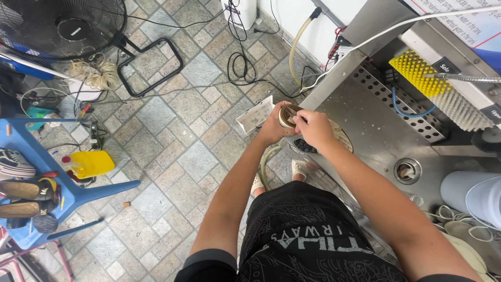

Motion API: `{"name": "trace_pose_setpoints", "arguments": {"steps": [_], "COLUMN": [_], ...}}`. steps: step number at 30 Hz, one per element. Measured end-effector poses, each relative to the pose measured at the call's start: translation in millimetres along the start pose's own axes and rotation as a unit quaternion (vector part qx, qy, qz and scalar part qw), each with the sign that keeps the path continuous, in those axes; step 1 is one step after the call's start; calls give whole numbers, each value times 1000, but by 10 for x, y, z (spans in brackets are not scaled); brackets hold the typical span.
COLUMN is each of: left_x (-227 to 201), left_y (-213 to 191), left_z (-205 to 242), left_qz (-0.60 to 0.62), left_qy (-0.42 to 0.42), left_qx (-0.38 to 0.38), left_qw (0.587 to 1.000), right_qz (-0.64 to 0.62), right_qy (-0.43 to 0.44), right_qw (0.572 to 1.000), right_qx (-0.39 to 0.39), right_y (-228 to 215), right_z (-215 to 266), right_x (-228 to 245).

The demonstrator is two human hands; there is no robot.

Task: The person uses a small metal tool to scrape debris from the sole of a brown slip-on shoe. They then use a handheld electric sprayer to apply liquid to the sole.

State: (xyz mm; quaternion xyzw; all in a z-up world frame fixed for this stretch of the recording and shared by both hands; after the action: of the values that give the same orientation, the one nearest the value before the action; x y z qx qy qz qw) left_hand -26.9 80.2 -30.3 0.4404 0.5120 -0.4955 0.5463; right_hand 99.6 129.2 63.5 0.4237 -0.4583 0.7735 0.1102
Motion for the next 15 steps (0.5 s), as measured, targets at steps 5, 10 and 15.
{"name": "trace_pose_setpoints", "arguments": {"steps": [5,10,15], "left_x": [-17,-31,-79], "left_y": [34,24,37], "left_z": [-31,-7,-6], "left_qz": [92,65,81], "left_qy": [-24,-52,-48], "left_qx": [17,16,20], "left_qw": [995,996,995], "right_qz": [-2,63,67], "right_qy": [6,-32,-20], "right_qw": [998,992,991], "right_qx": [59,104,112], "right_y": [-112,-180,-158], "right_z": [-28,-112,-179], "right_x": [-22,58,56]}}
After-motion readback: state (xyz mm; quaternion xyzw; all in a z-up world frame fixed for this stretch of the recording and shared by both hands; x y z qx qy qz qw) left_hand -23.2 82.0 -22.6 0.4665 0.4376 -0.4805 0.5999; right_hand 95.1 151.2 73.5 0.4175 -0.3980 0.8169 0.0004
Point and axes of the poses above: each hand's wrist, its own z-axis away from the middle knuckle, its own y-axis out of the palm, x = y × z, the point moved 7 cm from there along -z, towards the middle knuckle, and after that the axes turned 2 degrees about z, right-handed, at the moved point
